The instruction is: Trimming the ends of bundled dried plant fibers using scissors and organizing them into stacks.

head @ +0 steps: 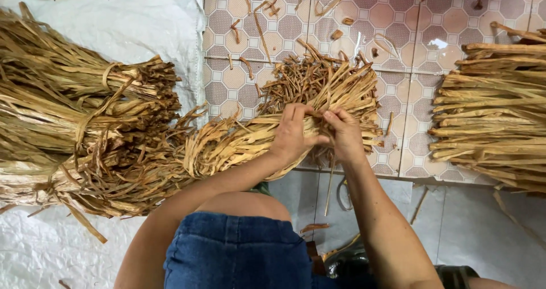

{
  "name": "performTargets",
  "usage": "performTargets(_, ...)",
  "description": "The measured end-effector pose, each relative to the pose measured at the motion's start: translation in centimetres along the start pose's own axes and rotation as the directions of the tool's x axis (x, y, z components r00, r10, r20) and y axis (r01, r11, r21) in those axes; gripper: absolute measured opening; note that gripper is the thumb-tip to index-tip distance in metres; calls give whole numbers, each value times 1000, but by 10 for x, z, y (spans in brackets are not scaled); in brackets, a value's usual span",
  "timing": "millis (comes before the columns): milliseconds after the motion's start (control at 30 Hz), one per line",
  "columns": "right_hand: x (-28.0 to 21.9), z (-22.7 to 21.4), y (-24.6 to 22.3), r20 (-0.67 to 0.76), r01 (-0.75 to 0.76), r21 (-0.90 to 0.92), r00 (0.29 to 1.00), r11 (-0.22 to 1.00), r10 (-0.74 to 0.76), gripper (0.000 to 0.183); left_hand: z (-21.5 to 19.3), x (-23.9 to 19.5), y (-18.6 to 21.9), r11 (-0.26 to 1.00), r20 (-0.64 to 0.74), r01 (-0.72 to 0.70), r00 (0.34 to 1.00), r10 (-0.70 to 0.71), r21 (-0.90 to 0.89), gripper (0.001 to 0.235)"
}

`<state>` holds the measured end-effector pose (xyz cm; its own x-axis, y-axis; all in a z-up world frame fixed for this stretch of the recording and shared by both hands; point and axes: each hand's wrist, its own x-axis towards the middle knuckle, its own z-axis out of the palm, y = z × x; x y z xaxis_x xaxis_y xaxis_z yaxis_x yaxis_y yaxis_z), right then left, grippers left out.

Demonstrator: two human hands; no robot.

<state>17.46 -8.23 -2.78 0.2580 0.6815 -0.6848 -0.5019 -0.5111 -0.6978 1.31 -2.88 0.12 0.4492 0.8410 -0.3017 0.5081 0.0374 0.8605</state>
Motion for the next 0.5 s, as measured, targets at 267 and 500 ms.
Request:
performTargets(267,-4,-4,8,5,57,152,998,987,-58,6,20,-8,-22,958,-137,-273,950,282,84,41)
performTargets(500,-28,18,-31,36,22,-125,999,992,-18,7,29,-1,-41,984,-126,-165,980,156,-60,15)
